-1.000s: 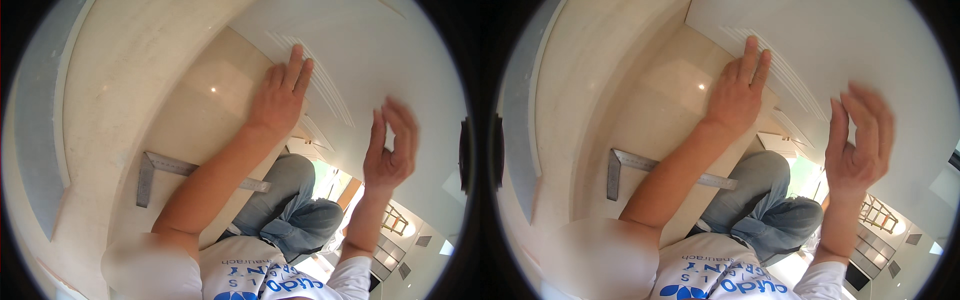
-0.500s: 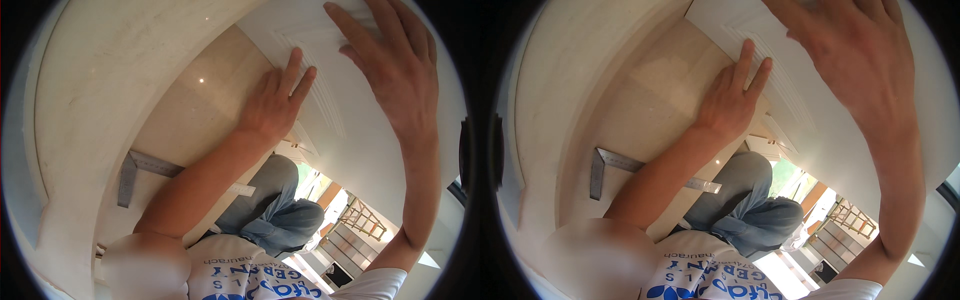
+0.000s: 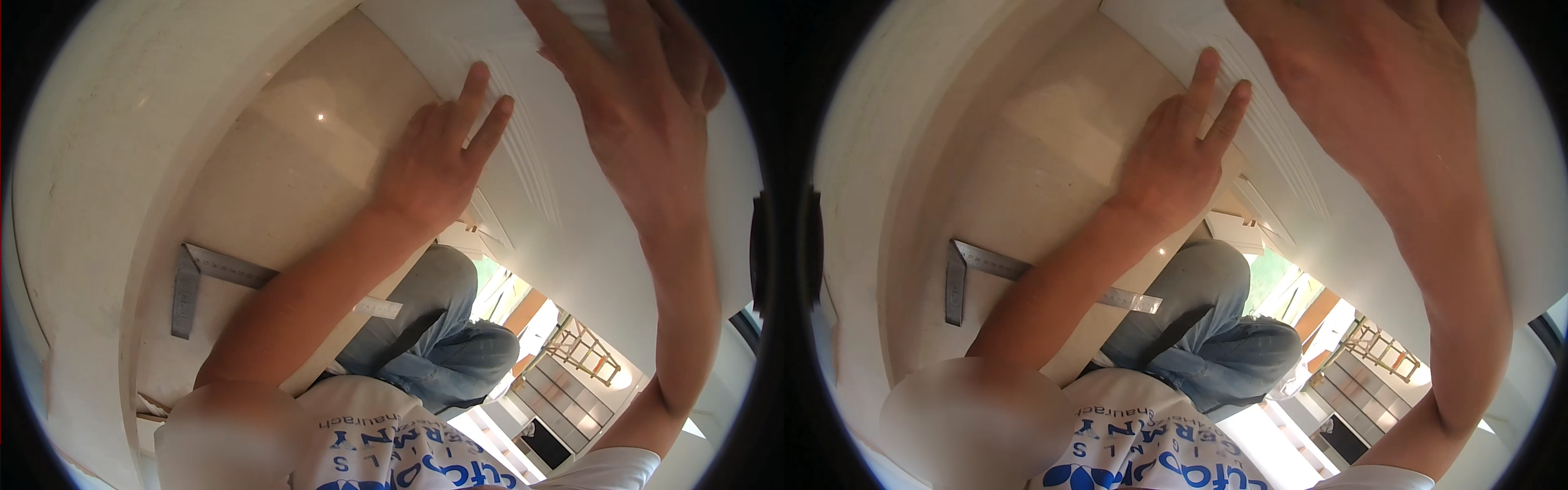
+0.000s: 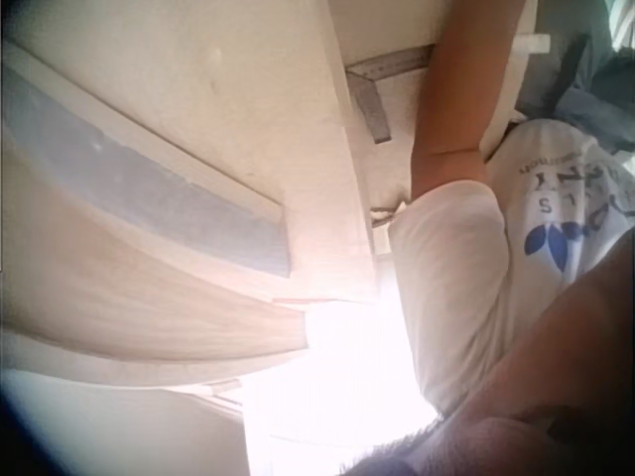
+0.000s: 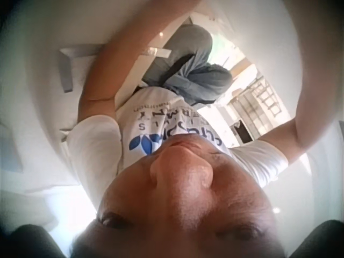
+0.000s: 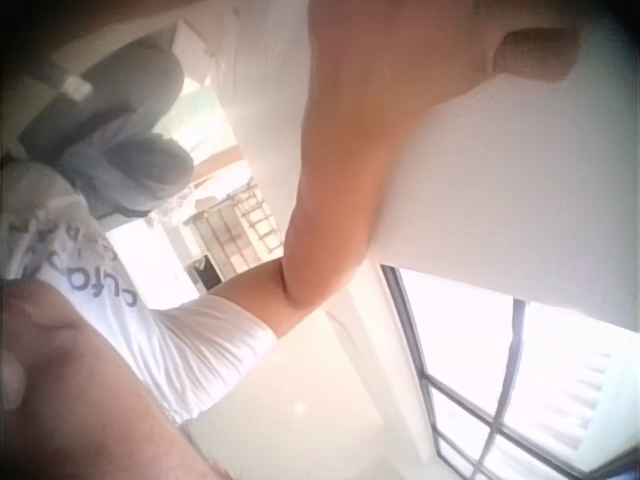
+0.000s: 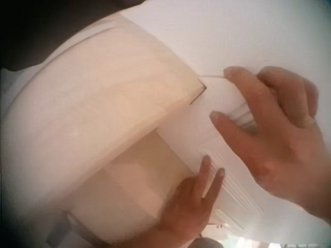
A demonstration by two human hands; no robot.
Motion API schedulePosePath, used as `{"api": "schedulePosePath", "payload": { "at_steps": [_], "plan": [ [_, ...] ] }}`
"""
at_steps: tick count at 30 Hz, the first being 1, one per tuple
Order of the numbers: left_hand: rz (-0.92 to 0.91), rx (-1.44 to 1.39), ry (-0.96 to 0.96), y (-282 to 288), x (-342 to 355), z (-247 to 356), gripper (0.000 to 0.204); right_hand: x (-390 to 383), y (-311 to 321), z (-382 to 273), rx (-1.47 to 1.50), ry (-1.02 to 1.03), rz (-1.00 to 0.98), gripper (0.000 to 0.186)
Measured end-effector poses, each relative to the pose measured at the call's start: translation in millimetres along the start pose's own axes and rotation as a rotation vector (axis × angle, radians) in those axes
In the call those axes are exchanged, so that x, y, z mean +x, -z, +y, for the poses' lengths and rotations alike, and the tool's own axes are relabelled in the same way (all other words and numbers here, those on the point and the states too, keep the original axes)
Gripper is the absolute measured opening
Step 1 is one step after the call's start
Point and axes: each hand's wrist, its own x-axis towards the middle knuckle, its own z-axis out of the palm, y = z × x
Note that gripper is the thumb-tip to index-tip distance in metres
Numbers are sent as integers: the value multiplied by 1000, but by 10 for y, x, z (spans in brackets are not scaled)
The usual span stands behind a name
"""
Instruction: Measuring, cutting with a miter saw, and fitting decorative molding at a corner junction.
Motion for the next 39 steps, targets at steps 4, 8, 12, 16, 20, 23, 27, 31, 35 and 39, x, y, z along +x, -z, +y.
{"api": "schedulePosePath", "payload": {
  "at_steps": [4, 8, 12, 16, 20, 23, 27, 31, 35, 39],
  "plan": [
    [8, -2, -18, 0, 10, -38, 68, -2, -31, -26, 8, -11, 14, 19],
    [26, 1, -31, 27, 10, -57, 69, 13, -36, -58, 13, -9, 23, 18],
    [-40, 25, 15, 57, 2, -34, 70, 17, -45, -70, 21, -6, 24, 18],
    [-45, 9, 23, 61, 5, -23, 72, 8, -67, -56, 20, -11, 25, 17],
    [-57, 16, 10, 44, -1, -38, 72, 2, -98, -44, 25, -18, 26, 17],
    [-34, -5, 8, 30, -5, -47, 72, 11, -126, -42, 36, -22, 32, 17],
    [-4, -37, 8, 11, 1, -40, 72, 16, -146, -43, 39, -24, 37, 16],
    [9, -53, -3, 10, 12, -47, 71, 11, -159, -40, 43, -27, 39, 16],
    [5, -102, 14, 41, 22, -65, 76, 10, -173, -39, 43, -30, 37, 16],
    [32, -220, 98, 107, 44, -86, 85, 23, -180, -45, 50, -34, 41, 15]
  ]
}}
